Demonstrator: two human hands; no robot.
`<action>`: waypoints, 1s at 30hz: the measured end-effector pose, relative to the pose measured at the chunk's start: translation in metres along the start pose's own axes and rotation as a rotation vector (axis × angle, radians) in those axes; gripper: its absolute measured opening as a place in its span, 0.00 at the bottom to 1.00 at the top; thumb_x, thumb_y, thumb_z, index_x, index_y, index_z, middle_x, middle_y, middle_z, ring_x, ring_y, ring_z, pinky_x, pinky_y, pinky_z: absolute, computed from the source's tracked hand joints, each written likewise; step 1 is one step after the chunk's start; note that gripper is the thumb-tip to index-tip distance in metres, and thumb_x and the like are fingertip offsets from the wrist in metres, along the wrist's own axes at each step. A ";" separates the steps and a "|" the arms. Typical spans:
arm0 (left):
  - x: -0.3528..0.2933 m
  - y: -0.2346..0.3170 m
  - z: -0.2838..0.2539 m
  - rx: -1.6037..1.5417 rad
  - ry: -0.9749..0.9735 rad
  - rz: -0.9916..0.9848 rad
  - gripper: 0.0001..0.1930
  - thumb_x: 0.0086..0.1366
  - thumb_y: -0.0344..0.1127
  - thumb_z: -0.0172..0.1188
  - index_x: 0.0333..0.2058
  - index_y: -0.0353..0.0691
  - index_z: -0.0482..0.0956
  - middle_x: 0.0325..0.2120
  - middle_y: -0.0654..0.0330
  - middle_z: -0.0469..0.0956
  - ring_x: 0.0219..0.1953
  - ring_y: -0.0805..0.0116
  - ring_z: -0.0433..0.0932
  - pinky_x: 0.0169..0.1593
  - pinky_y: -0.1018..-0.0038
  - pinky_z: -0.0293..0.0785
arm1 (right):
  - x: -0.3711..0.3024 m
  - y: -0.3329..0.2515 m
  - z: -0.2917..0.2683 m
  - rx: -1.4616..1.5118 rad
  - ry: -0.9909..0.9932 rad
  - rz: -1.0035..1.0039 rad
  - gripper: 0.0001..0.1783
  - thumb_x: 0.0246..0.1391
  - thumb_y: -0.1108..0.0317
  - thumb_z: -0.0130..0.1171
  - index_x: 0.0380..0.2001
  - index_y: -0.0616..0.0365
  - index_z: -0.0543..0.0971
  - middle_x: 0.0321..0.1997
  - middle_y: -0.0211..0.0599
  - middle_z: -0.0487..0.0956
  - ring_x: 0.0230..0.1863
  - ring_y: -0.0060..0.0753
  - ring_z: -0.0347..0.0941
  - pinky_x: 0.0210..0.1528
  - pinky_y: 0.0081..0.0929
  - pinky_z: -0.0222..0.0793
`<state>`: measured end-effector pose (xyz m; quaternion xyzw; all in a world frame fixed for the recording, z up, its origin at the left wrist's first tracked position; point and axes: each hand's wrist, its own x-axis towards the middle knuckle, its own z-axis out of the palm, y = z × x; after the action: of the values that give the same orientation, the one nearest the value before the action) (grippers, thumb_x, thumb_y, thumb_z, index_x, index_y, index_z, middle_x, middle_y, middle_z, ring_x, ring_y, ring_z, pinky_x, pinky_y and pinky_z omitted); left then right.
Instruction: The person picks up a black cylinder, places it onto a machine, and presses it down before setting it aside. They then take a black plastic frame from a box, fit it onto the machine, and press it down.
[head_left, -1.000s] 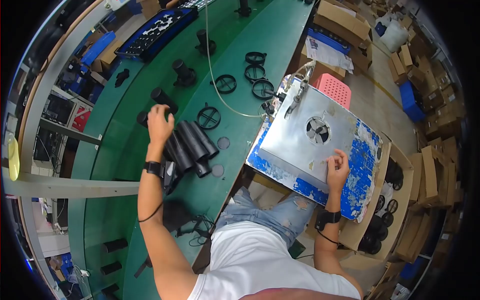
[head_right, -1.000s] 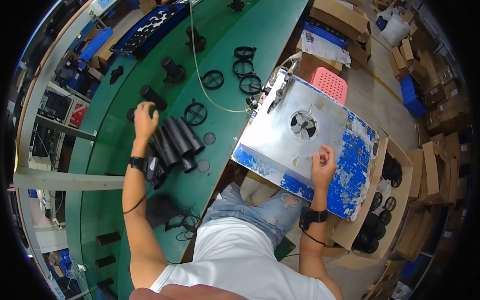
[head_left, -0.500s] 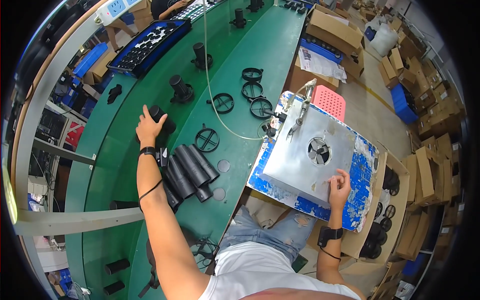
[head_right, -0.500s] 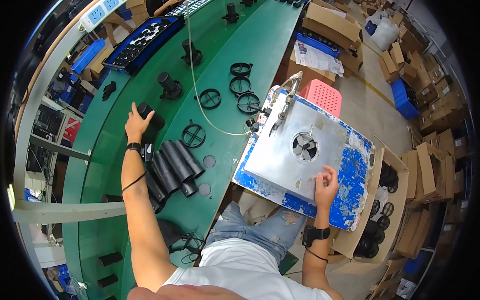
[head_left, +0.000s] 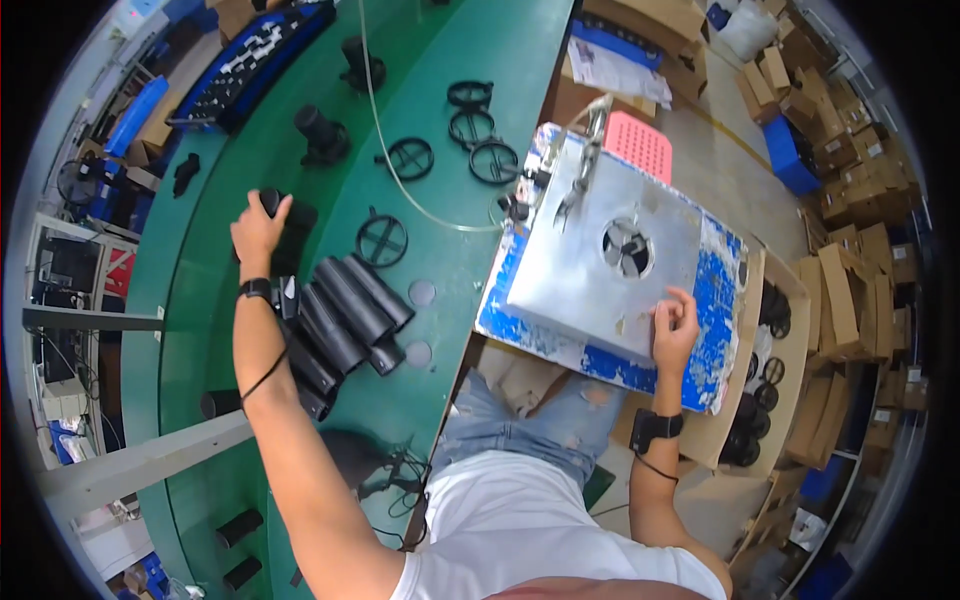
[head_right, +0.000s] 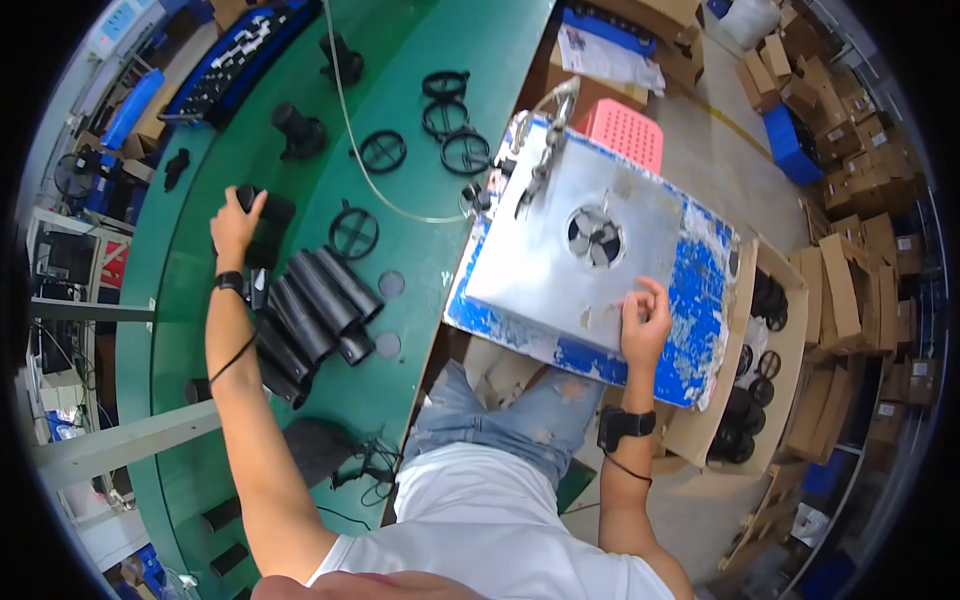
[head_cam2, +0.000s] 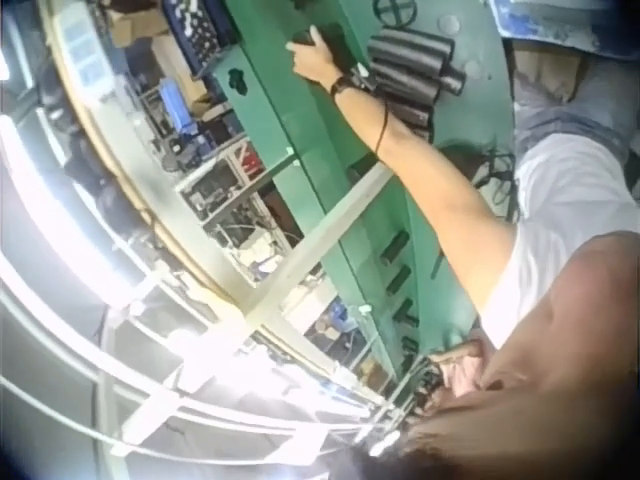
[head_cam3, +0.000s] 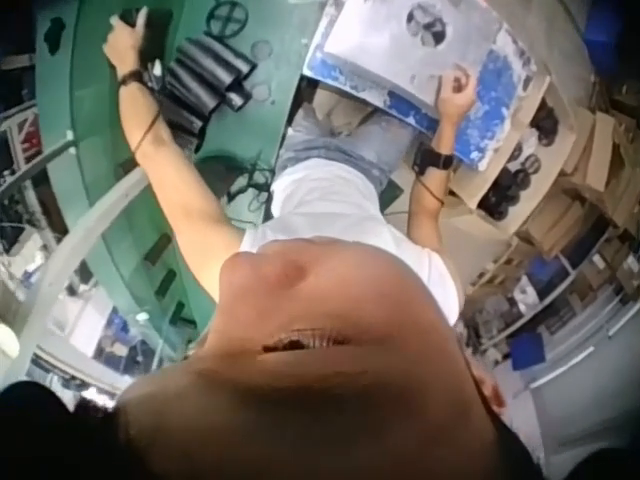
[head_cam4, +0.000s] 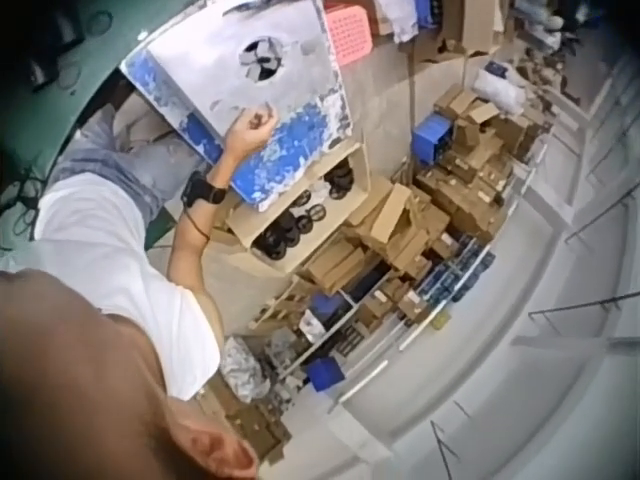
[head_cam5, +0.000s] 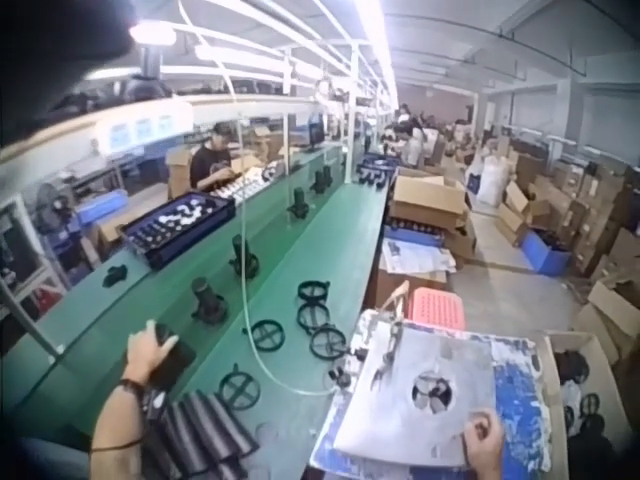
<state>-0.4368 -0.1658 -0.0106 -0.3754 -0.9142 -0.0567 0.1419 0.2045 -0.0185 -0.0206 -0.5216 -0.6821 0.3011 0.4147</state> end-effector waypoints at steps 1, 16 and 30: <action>0.004 0.001 0.001 0.031 0.019 0.029 0.35 0.59 0.68 0.52 0.49 0.40 0.68 0.30 0.42 0.81 0.35 0.42 0.80 0.39 0.53 0.75 | 0.002 0.000 0.000 0.021 0.015 0.018 0.14 0.55 0.75 0.55 0.46 0.63 0.72 0.25 0.31 0.78 0.27 0.18 0.71 0.32 0.17 0.65; -0.034 -0.019 0.004 0.116 0.274 0.139 0.31 0.54 0.64 0.62 0.38 0.39 0.73 0.24 0.50 0.80 0.27 0.47 0.79 0.31 0.57 0.75 | -0.005 -0.006 -0.005 0.057 -0.004 0.109 0.15 0.58 0.75 0.53 0.48 0.64 0.71 0.28 0.28 0.75 0.32 0.17 0.70 0.38 0.15 0.65; -0.034 -0.110 -0.141 -0.321 -0.382 -0.100 0.34 0.51 0.64 0.65 0.33 0.30 0.83 0.27 0.53 0.81 0.31 0.65 0.79 0.38 0.71 0.73 | 0.006 0.006 0.000 0.140 -0.009 0.045 0.14 0.59 0.74 0.54 0.49 0.64 0.72 0.29 0.29 0.77 0.32 0.16 0.71 0.37 0.15 0.67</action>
<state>-0.4601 -0.2967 0.1137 -0.3515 -0.9211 -0.1363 -0.0976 0.2067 -0.0109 -0.0241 -0.5053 -0.6495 0.3597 0.4399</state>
